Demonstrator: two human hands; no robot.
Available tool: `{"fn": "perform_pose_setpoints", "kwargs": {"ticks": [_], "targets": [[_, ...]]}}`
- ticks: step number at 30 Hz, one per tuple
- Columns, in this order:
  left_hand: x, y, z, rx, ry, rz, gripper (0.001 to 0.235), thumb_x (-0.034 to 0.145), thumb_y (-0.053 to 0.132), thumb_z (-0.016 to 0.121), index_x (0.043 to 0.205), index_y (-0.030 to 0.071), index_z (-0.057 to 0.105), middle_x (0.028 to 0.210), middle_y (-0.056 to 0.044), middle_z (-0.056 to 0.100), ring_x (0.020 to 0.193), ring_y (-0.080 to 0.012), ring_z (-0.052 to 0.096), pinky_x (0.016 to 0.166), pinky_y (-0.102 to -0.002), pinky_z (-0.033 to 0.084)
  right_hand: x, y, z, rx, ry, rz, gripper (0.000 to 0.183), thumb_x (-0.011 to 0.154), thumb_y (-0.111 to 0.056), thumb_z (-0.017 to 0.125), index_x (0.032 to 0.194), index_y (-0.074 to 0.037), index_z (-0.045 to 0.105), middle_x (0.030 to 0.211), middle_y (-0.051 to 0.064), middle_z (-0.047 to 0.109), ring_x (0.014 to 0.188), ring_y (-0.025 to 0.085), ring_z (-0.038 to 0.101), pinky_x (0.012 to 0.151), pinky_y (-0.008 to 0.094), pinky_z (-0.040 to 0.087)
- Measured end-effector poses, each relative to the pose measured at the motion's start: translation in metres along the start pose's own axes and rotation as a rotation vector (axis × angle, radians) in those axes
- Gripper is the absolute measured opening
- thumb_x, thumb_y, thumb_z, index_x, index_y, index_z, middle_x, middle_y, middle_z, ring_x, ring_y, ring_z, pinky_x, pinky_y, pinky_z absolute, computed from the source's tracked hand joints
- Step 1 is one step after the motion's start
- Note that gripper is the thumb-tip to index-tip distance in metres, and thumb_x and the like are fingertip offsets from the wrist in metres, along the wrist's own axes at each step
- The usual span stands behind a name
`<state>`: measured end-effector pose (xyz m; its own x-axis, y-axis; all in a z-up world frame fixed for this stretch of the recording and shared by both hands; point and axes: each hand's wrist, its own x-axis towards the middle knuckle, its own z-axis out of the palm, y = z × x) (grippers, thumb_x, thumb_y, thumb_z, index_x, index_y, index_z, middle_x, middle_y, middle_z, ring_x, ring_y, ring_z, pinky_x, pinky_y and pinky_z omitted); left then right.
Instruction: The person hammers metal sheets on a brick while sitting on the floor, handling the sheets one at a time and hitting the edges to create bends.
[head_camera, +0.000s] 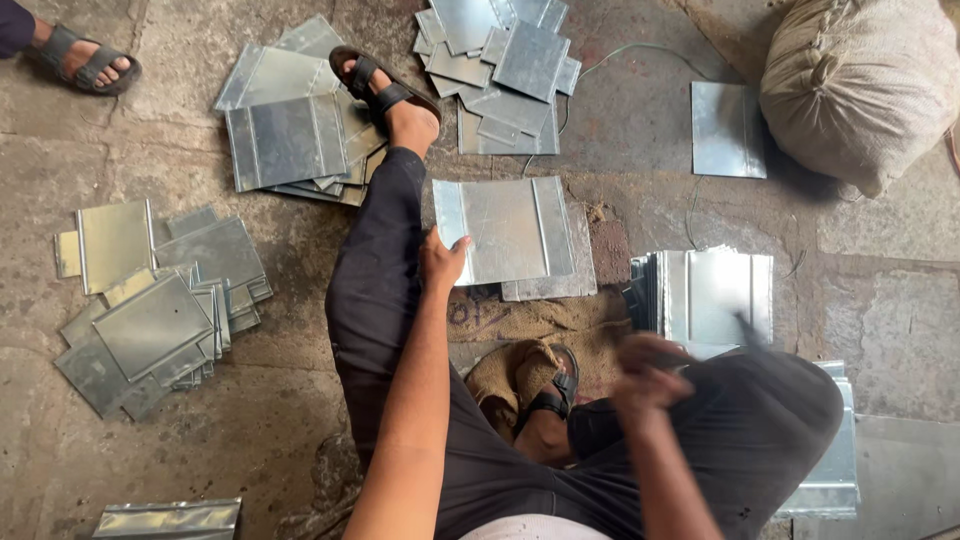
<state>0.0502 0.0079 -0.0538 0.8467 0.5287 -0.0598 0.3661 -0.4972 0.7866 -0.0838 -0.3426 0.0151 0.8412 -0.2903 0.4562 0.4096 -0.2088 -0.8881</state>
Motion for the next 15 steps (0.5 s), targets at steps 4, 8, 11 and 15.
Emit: {"fn": "perform_pose_setpoints", "kwargs": {"ticks": [4,8,11,15], "targets": [[0.002,-0.019,0.013,-0.077,0.023,0.054,0.066,0.080,0.032,0.083,0.129,-0.005,0.060,0.122,-0.030,0.067,0.112,-0.0450,0.065,0.093,-0.047,0.053,-0.037,0.011,0.032,-0.509,-0.527,0.547,0.046,0.108,-0.040,0.051,0.083,-0.005,0.064,0.060,0.006,0.059,0.052,0.015,0.055,0.050,0.030,0.042],[0.012,-0.021,0.021,-0.118,0.057,0.108,0.061,0.079,0.030,0.082,0.127,-0.003,0.064,0.121,-0.028,0.068,0.111,-0.0445,0.065,0.094,-0.048,0.053,0.004,-0.060,0.029,-0.179,-0.404,0.594,0.045,0.107,-0.044,0.047,0.085,-0.006,0.061,0.063,0.002,0.054,0.050,0.011,0.048,0.042,0.030,0.039],[0.005,-0.020,0.016,-0.111,0.020,0.112,0.057,0.085,0.032,0.082,0.125,-0.004,0.063,0.121,-0.028,0.069,0.113,-0.0446,0.066,0.097,-0.047,0.054,0.043,-0.114,0.001,-0.226,-0.287,0.398,0.054,0.110,-0.048,0.027,0.093,-0.012,0.063,0.066,-0.003,0.054,0.051,0.006,0.048,0.041,0.024,0.039],[0.002,-0.002,0.003,-0.122,-0.020,0.066,0.062,0.085,0.031,0.081,0.128,-0.008,0.059,0.121,-0.030,0.067,0.112,-0.0448,0.066,0.096,-0.047,0.054,0.080,-0.130,-0.017,0.233,-0.008,-0.344,0.059,0.108,-0.063,0.035,0.095,-0.009,0.056,0.059,0.003,0.051,0.044,0.015,0.048,0.038,0.026,0.041]]}}
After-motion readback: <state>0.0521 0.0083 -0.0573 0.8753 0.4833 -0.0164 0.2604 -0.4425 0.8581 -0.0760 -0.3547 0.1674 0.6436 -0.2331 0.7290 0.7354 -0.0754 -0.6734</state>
